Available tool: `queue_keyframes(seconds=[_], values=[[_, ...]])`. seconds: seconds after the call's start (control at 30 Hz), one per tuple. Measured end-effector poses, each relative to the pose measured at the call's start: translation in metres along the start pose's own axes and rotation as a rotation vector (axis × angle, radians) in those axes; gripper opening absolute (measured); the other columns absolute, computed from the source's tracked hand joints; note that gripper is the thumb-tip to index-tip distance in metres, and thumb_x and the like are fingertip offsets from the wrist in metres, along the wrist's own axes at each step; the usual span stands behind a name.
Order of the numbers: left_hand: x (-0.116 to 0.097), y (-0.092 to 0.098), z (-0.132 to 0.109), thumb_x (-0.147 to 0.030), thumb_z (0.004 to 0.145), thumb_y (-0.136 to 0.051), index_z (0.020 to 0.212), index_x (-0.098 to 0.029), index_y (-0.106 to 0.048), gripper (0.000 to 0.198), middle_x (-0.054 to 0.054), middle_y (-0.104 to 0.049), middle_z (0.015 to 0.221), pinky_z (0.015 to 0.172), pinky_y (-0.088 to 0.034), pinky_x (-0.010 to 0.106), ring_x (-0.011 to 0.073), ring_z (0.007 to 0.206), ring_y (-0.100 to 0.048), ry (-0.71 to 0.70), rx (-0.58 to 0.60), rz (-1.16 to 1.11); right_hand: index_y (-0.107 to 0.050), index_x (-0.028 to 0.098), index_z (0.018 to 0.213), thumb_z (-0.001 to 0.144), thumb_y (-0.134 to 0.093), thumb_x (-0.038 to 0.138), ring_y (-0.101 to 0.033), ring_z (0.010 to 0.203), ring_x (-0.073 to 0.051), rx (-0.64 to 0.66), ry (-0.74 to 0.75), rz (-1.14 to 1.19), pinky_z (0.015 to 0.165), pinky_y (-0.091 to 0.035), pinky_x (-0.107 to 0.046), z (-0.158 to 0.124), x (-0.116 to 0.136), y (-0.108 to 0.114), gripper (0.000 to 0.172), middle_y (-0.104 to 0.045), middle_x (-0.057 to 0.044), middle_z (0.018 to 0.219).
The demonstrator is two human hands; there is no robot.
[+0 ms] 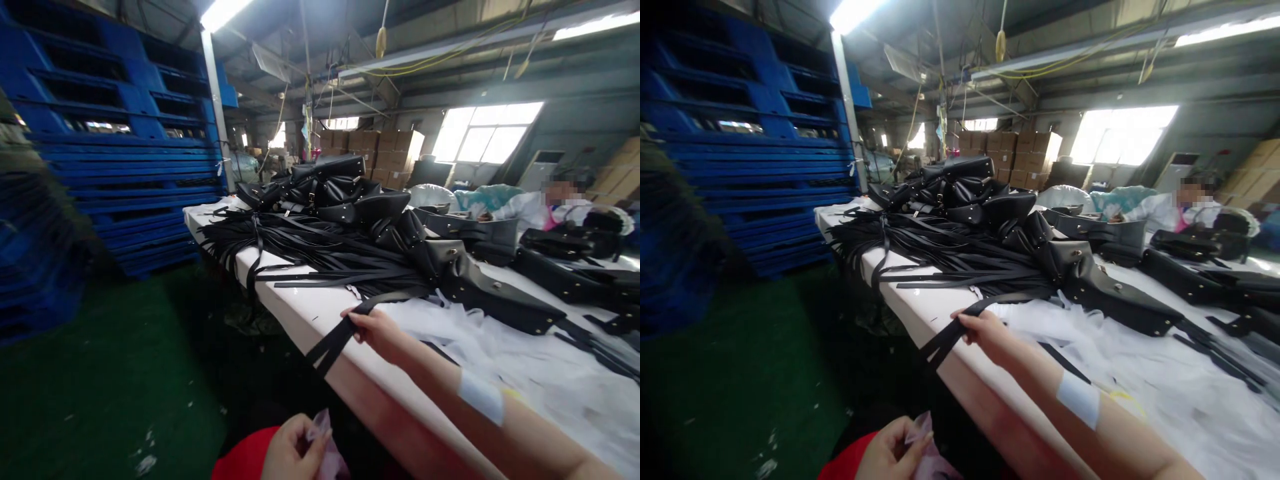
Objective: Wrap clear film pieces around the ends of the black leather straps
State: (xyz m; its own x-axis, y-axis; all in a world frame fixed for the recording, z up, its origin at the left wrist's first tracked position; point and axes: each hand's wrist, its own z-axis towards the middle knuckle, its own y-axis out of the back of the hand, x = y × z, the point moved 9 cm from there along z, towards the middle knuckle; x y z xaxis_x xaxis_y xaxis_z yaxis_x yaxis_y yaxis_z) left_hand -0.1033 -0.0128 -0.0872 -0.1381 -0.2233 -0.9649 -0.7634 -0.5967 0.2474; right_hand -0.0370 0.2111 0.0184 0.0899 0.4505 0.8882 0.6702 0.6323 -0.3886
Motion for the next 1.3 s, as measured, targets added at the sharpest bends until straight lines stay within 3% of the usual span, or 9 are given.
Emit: queue_keyframes(seconds=[0.1, 0.17, 0.3, 0.4, 0.53, 0.77, 0.87, 1.03, 1.3], values=[[-0.023, -0.007, -0.003, -0.055, 0.071, -0.069, 0.060, -0.018, -0.055, 0.041, 0.001, -0.055, 0.062, 0.057, -0.042, 0.025, 0.0157, 0.059, -0.050, -0.007, 0.010, -0.054, -0.075, 0.014, 0.089, 0.073, -0.078, 0.041, -0.050, 0.049, -0.009, 0.241, 0.143, -0.267, 0.046, -0.040, -0.021, -0.054, 0.005, -0.018, 0.032, -0.062, -0.001, 0.062], [-0.044, -0.015, -0.006, -0.048, 0.071, -0.070, 0.060, -0.017, -0.057, 0.036, 0.001, -0.057, 0.061, 0.055, -0.041, 0.024, 0.0155, 0.058, -0.051, -0.014, 0.060, -0.046, -0.075, 0.015, 0.083, 0.075, -0.074, 0.050, -0.049, 0.049, -0.010, 0.184, 0.247, -0.426, 0.045, -0.037, -0.022, -0.075, 0.017, -0.003, 0.036, -0.062, -0.002, 0.060], [-0.075, -0.026, -0.008, -0.037, 0.071, -0.070, 0.059, -0.017, -0.058, 0.026, 0.001, -0.059, 0.060, 0.053, -0.039, 0.023, 0.0143, 0.055, -0.052, -0.052, 0.103, 0.043, -0.075, 0.014, 0.082, 0.078, -0.069, 0.052, -0.043, 0.047, -0.009, -0.025, 0.389, -0.575, 0.043, -0.032, -0.022, -0.094, 0.041, 0.041, 0.039, -0.058, -0.001, 0.056], [-0.079, -0.032, -0.009, -0.037, 0.071, -0.070, 0.060, -0.016, -0.061, 0.026, 0.002, -0.064, 0.061, 0.052, -0.040, 0.023, 0.0148, 0.055, -0.055, -0.042, 0.106, 0.072, -0.075, 0.014, 0.089, 0.081, -0.067, 0.051, -0.043, 0.046, -0.009, -0.048, 0.414, -0.600, 0.042, -0.032, -0.022, -0.104, 0.046, 0.055, 0.039, -0.060, -0.001, 0.059], [-0.078, -0.040, -0.013, -0.038, 0.071, -0.072, 0.065, -0.014, -0.066, 0.025, 0.006, -0.070, 0.066, 0.053, -0.043, 0.024, 0.0160, 0.057, -0.060, -0.009, 0.127, 0.051, -0.076, 0.013, 0.090, 0.081, -0.068, 0.050, -0.047, 0.048, -0.010, -0.024, 0.418, -0.613, 0.042, -0.034, -0.021, -0.118, 0.045, 0.058, 0.038, -0.061, -0.002, 0.060], [-0.079, -0.056, -0.019, -0.034, 0.067, -0.075, 0.067, -0.012, -0.067, 0.023, 0.005, -0.070, 0.065, 0.052, -0.045, 0.024, 0.0152, 0.056, -0.060, 0.096, 0.249, -0.089, -0.075, 0.013, 0.084, 0.078, -0.070, 0.052, -0.050, 0.049, -0.011, 0.011, 0.407, -0.628, 0.043, -0.037, -0.021, -0.122, 0.043, 0.061, 0.039, -0.063, -0.003, 0.059], [-0.082, -0.063, -0.019, -0.035, 0.066, -0.077, 0.066, -0.012, -0.068, 0.025, 0.002, -0.066, 0.060, 0.051, -0.042, 0.023, 0.0124, 0.052, -0.055, 0.105, 0.318, -0.133, -0.075, 0.013, 0.086, 0.079, -0.069, 0.051, -0.049, 0.048, -0.011, 0.088, 0.342, -0.676, 0.044, -0.036, -0.022, -0.118, 0.034, 0.064, 0.040, -0.063, -0.002, 0.059], [-0.090, -0.073, -0.018, -0.039, 0.070, -0.075, 0.063, -0.011, -0.069, 0.030, -0.001, -0.060, 0.054, 0.048, -0.036, 0.021, 0.0095, 0.048, -0.047, 0.068, 0.395, -0.084, -0.070, 0.015, 0.065, 0.081, -0.068, 0.051, -0.052, 0.052, -0.012, 0.171, 0.256, -0.729, 0.047, -0.037, -0.023, -0.111, 0.018, 0.066, 0.040, -0.065, -0.004, 0.061], [-0.093, -0.091, -0.006, -0.046, 0.077, -0.065, 0.063, -0.010, -0.068, 0.039, 0.000, -0.057, 0.054, 0.047, -0.031, 0.022, 0.0110, 0.050, -0.045, 0.003, 0.380, 0.040, -0.065, 0.017, 0.053, 0.076, -0.071, 0.052, -0.046, 0.043, -0.012, 0.188, 0.129, -0.619, 0.043, -0.034, -0.024, -0.100, -0.020, 0.056, 0.042, -0.059, -0.003, 0.049]])
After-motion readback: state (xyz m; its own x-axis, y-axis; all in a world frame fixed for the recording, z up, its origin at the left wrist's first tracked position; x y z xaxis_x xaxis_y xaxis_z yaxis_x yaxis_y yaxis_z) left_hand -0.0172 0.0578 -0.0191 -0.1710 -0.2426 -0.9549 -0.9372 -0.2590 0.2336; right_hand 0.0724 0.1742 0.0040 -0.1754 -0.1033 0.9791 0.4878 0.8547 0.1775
